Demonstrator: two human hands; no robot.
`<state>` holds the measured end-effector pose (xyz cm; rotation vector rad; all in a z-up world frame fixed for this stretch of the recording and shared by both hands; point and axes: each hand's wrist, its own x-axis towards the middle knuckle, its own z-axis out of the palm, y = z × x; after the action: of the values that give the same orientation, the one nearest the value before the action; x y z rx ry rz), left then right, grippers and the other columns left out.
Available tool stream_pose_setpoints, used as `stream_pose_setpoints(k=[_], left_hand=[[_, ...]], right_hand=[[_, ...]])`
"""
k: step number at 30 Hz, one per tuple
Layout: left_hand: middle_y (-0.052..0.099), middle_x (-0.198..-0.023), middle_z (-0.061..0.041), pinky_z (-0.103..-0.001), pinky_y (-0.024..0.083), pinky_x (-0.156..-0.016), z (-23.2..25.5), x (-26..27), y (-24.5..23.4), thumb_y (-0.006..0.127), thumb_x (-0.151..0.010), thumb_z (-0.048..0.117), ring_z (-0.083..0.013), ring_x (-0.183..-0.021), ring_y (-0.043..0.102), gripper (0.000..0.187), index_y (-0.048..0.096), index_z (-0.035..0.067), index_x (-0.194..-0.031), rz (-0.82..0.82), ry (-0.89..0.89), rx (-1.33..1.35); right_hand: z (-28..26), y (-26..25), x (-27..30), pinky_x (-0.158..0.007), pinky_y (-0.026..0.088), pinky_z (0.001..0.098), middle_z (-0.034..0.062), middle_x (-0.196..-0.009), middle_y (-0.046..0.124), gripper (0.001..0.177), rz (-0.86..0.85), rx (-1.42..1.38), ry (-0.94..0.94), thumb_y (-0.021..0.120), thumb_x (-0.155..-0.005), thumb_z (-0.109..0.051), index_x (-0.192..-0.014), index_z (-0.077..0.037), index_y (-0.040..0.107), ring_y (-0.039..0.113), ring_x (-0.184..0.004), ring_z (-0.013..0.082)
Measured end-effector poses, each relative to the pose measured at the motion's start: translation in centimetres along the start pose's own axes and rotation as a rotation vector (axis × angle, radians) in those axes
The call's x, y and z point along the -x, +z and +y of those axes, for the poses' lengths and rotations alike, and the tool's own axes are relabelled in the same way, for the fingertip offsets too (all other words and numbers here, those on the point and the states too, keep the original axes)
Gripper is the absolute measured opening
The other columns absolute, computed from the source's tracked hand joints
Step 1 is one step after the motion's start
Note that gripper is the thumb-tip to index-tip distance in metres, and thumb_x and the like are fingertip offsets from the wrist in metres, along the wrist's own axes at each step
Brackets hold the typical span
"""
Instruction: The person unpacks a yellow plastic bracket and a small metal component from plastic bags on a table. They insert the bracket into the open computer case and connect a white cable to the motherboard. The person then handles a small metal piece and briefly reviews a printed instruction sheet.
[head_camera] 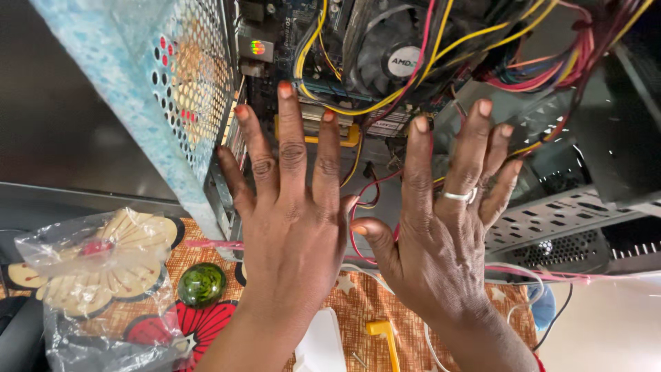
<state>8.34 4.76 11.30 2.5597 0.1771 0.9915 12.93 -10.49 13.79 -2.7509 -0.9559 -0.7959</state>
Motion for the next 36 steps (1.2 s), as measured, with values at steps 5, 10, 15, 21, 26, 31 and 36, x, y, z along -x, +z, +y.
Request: stream_pose_setpoints(k=[5, 10, 15, 21, 26, 31, 36], left_hand=[[0.013, -0.166, -0.029, -0.081, 0.018, -0.116, 0.5, 0.7, -0.6, 0.079, -0.085, 0.032, -0.0585, -0.153, 0.011, 0.086, 0.038, 0.006, -0.156, 0.000, -0.002, 0.043], [0.014, -0.165, -0.029, -0.083, 0.018, -0.111, 1.5, 0.9, -1.4, 0.080, -0.086, 0.039, -0.0609, -0.150, 0.010, 0.092, 0.032, 0.010, -0.158, 0.006, 0.003, 0.007], [0.014, -0.165, -0.029, -0.082, 0.018, -0.110, 2.8, 1.0, -3.5, 0.080, -0.081, 0.038, -0.0609, -0.150, 0.010, 0.094, 0.032, 0.011, -0.158, 0.008, 0.003, 0.000], [0.014, -0.165, -0.028, -0.080, 0.018, -0.111, 4.0, 1.5, -4.6, 0.072, -0.086, 0.045, -0.0598, -0.149, 0.013, 0.088, 0.035, 0.012, -0.158, 0.043, 0.017, -0.007], [0.016, -0.166, -0.025, -0.079, 0.013, -0.113, 5.2, 3.3, -4.3, 0.060, -0.095, 0.055, -0.0564, -0.151, 0.012, 0.077, 0.037, 0.016, -0.158, 0.065, 0.055, -0.047], [0.018, -0.167, -0.024, -0.080, 0.006, -0.114, 6.2, 4.5, -4.3, 0.057, -0.099, 0.054, -0.0529, -0.152, 0.006, 0.072, 0.037, 0.018, -0.159, 0.120, 0.067, -0.084], [0.016, -0.167, -0.025, -0.080, 0.003, -0.112, 6.8, 4.8, -5.3, 0.055, -0.099, 0.054, -0.0520, -0.153, 0.000, 0.071, 0.038, 0.017, -0.157, 0.113, 0.063, -0.070]], right_hand=[[-0.1, -0.6, 1.0, -0.122, -0.008, 0.0717, 0.0340, -0.169, 0.000, 0.093, -0.001, -0.033, 0.022, 0.020, -0.099, -0.075, -0.166, -0.011, 0.020, -0.001, -0.158, 0.0567], [0.0, -1.9, 1.8, -0.122, -0.010, 0.0708, 0.0327, -0.169, -0.002, 0.094, 0.023, -0.041, 0.022, 0.018, -0.098, -0.076, -0.167, -0.012, 0.019, -0.003, -0.159, 0.0557], [0.0, -3.7, 2.3, -0.120, -0.010, 0.0717, 0.0319, -0.169, -0.003, 0.092, 0.060, -0.041, -0.001, 0.020, -0.098, -0.076, -0.166, -0.014, 0.016, -0.004, -0.158, 0.0563], [-0.1, -5.2, 3.2, -0.119, -0.009, 0.0730, 0.0304, -0.170, -0.003, 0.091, 0.074, -0.045, -0.007, 0.021, -0.097, -0.077, -0.166, -0.019, 0.012, -0.003, -0.158, 0.0564], [-0.1, -5.7, 4.3, -0.117, -0.009, 0.0749, 0.0307, -0.169, -0.003, 0.091, 0.079, -0.050, -0.013, 0.020, -0.097, -0.077, -0.165, -0.018, 0.012, -0.003, -0.156, 0.0570], [0.3, -6.3, 5.5, -0.116, -0.008, 0.0756, 0.0302, -0.168, -0.001, 0.090, 0.092, -0.070, 0.000, 0.020, -0.096, -0.076, -0.164, -0.018, 0.013, -0.003, -0.156, 0.0554], [0.9, -7.3, 6.3, -0.114, -0.009, 0.0755, 0.0314, -0.168, 0.000, 0.089, 0.115, -0.077, -0.016, 0.020, -0.097, -0.075, -0.163, -0.017, 0.016, -0.002, -0.155, 0.0567]])
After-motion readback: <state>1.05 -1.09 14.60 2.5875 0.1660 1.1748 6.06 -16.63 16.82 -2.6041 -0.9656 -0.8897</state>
